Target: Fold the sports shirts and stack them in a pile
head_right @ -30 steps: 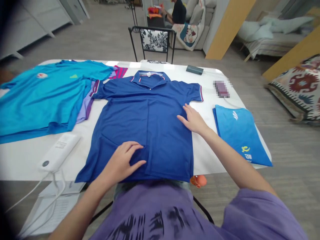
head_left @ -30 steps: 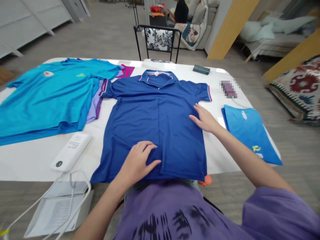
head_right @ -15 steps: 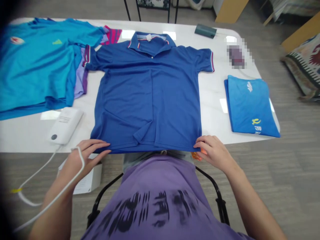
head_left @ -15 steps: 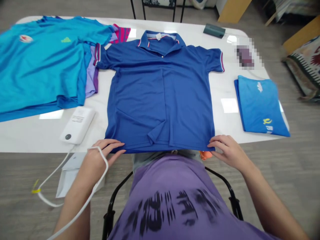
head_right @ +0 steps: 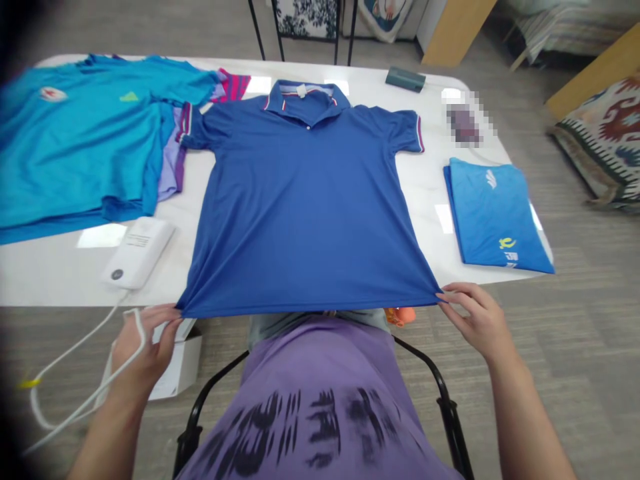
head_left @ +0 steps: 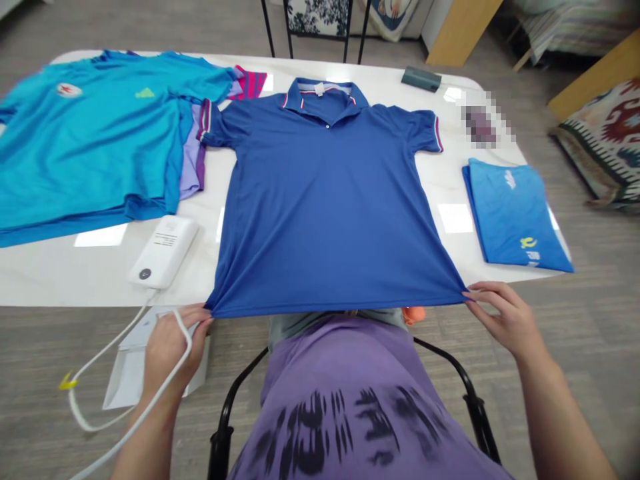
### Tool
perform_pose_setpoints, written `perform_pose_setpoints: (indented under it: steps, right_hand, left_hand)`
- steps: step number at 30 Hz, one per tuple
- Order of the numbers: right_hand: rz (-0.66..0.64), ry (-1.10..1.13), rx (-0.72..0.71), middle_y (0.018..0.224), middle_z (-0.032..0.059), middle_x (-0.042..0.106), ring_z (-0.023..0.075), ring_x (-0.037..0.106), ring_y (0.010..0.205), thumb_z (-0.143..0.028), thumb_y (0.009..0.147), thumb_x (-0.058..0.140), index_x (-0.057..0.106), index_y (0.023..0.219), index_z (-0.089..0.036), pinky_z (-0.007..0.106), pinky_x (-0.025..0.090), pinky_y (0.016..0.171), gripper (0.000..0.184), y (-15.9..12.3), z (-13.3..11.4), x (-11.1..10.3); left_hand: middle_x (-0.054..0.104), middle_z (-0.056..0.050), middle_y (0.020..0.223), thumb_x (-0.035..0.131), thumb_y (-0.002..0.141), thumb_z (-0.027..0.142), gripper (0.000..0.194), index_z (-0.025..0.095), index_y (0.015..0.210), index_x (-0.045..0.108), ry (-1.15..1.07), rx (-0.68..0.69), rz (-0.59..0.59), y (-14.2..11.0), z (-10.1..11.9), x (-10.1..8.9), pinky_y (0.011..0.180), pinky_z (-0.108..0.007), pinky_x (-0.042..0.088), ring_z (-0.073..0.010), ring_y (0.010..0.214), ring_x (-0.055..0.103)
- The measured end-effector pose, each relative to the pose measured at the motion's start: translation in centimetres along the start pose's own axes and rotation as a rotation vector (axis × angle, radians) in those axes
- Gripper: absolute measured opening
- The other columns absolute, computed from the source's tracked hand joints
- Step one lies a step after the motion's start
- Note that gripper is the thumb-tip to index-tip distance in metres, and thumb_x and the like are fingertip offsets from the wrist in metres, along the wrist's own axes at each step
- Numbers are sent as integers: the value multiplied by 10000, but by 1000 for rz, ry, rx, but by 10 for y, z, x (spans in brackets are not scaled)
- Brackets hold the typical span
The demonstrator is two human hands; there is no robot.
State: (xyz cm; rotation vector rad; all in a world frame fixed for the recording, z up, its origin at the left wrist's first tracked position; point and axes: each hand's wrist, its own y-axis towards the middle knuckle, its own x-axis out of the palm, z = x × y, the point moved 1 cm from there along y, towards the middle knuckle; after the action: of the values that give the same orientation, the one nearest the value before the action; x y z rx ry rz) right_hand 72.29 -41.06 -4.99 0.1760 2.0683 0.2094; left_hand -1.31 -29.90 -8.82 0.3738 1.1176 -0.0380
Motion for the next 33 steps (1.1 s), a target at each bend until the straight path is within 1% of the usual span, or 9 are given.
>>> perform_pose_setpoints:
  steps: [3,5,9,12,15,19,23,29,33]
  right_hand:
    - [-31,-14,-5,1231,71,774,417,801,1090,-383,975,782,810,1171,-599,681,657,1004,293,-4,9,-3]
    - [-64,-37,-26,1258,70,771,427,800,1100,-422,940,817,816,1107,-583,683,665,963,231,-1,10,-8]
    - [-81,-61,-75,1335,48,775,420,784,1201,-504,906,876,764,1222,-572,670,659,1026,342,39,-9,-27]
    - [-61,-51,-60,1377,57,775,393,765,1279,-565,1016,760,695,1413,-514,646,638,1117,405,117,-31,-28]
    - [-26,-5,-27,1535,109,723,376,720,1396,-653,1106,587,636,1584,-374,610,587,1233,555,231,-37,-4]
    - [34,-11,23,1722,220,569,372,536,1631,-761,1127,386,535,1712,-134,565,399,1410,870,387,-14,53]
    - [-33,-140,217,1876,207,336,366,306,1771,-757,1143,259,377,1818,-95,576,239,1466,953,481,29,93]
    - [-151,-353,414,1926,202,177,389,129,1814,-810,1126,217,320,1852,-130,636,114,1473,1000,512,97,104]
    - [-101,-394,463,1894,259,252,463,228,1779,-908,1070,287,358,1833,-113,701,227,1435,1104,533,106,100]
  left_hand:
    - [841,-16,1161,703,1004,314,149,337,1151,691,32,65,41,-12,-11,1,1067,-625,667,-348,1171,821]
    - [834,46,1129,757,957,361,246,439,1186,711,42,85,69,-16,-2,0,961,-663,689,-361,1070,828]
    - [797,59,1238,744,934,434,590,665,1461,610,-117,75,93,13,64,-2,959,-740,672,-401,1121,797]
    - [744,-46,1410,596,1074,346,509,454,1571,579,-273,69,53,94,131,5,1192,-620,615,-336,1321,740]
    - [657,-111,1589,458,1164,388,474,264,1606,577,-232,43,85,223,160,24,1367,-499,461,-283,1533,600]
    - [561,-205,1699,387,1172,411,612,102,1678,538,-77,-24,75,397,117,63,1404,-477,366,-302,1612,506]
    - [368,-168,1876,346,1168,554,742,137,1771,465,79,-125,-34,507,40,94,1455,-518,253,-338,1743,333]
    - [336,-180,1895,349,1115,716,892,145,1793,446,165,-260,-212,560,-49,123,1438,-688,198,-428,1789,216]
    - [295,-192,1907,300,1130,788,934,128,1767,475,263,-260,-135,580,-60,139,1413,-699,163,-451,1772,213]
